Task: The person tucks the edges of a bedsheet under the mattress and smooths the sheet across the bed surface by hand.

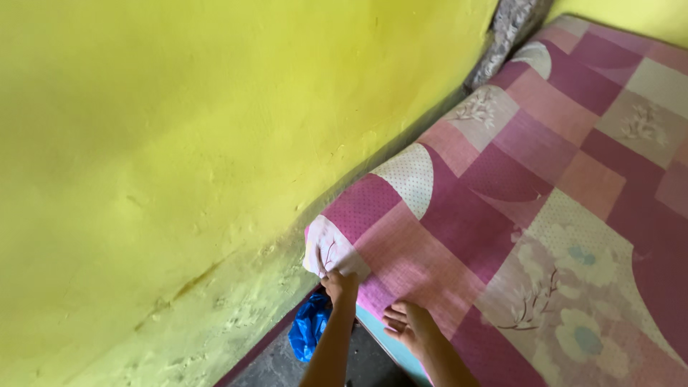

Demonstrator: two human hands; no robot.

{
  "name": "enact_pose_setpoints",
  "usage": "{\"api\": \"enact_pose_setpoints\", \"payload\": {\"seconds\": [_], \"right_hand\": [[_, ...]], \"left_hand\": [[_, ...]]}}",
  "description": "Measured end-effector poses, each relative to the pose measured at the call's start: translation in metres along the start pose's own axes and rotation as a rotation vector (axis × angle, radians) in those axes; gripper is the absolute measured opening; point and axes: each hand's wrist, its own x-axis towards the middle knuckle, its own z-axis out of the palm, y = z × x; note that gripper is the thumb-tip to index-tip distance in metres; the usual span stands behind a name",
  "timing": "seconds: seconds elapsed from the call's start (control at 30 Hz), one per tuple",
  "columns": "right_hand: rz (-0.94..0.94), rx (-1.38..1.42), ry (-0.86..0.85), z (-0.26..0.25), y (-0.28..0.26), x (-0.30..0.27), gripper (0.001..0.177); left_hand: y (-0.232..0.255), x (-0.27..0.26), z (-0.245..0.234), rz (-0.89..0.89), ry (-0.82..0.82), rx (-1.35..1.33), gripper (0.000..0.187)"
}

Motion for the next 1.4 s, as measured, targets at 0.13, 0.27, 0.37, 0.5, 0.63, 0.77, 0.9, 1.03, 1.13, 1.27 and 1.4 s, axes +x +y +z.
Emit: {"api": "enact_pose_setpoints", "payload": {"seconds": [0.13,0.27,0.37,0.5,0.63,0.77,0.9,1.03,1.13,1.27,1.4], "right_hand": [[-0.045,0.22,0.008,0.007,0.032,0.049,0.027],[-0.034,0.59,0.137,0.036,0.056,0.085,0.021],[-0.717,-0.694,0.363,0.036,0.096,0.087,0.058],[-0.113,0.577,0.272,0.049,0.077,0.095,0.025],[-0.415,0.359,0.379,0.042,0.079,0.078,0.037],[-0.035,1.031,0.254,0.053,0.055,0.066,0.019],[0.024,1.049,0.29,0.05,0.051,0.076,0.017],[0.062,1.013,0.298,0.031,0.062,0.092,0.014],[0.124,0.879,0.241,0.021,0.059,0.093,0.013],[0.297,0.744,0.123,0.037,0.037,0.043,0.042],[0.372,0.471,0.127,0.065,0.005,-0.012,0.029]], "left_hand": [[0.009,0.029,-0.003,0.062,0.004,-0.059,0.072],[0.031,0.053,-0.001,-0.096,-0.034,-0.02,0.09],[0.041,0.053,0.0,-0.205,0.003,0.006,0.114],[0.055,0.063,-0.009,-0.345,-0.032,0.153,0.131],[0.046,0.069,-0.025,-0.351,-0.05,0.1,0.123],[0.047,0.075,-0.032,-0.347,-0.15,-0.187,0.115],[0.052,0.088,-0.04,-0.42,-0.232,-0.44,0.11],[0.05,0.096,-0.05,-0.476,-0.229,-0.541,0.108],[0.056,0.088,-0.062,-0.348,-0.177,-0.413,0.105],[0.09,0.066,-0.086,-0.147,-0.053,0.097,0.079],[0.086,0.079,-0.085,0.192,0.133,0.074,0.077]]}}
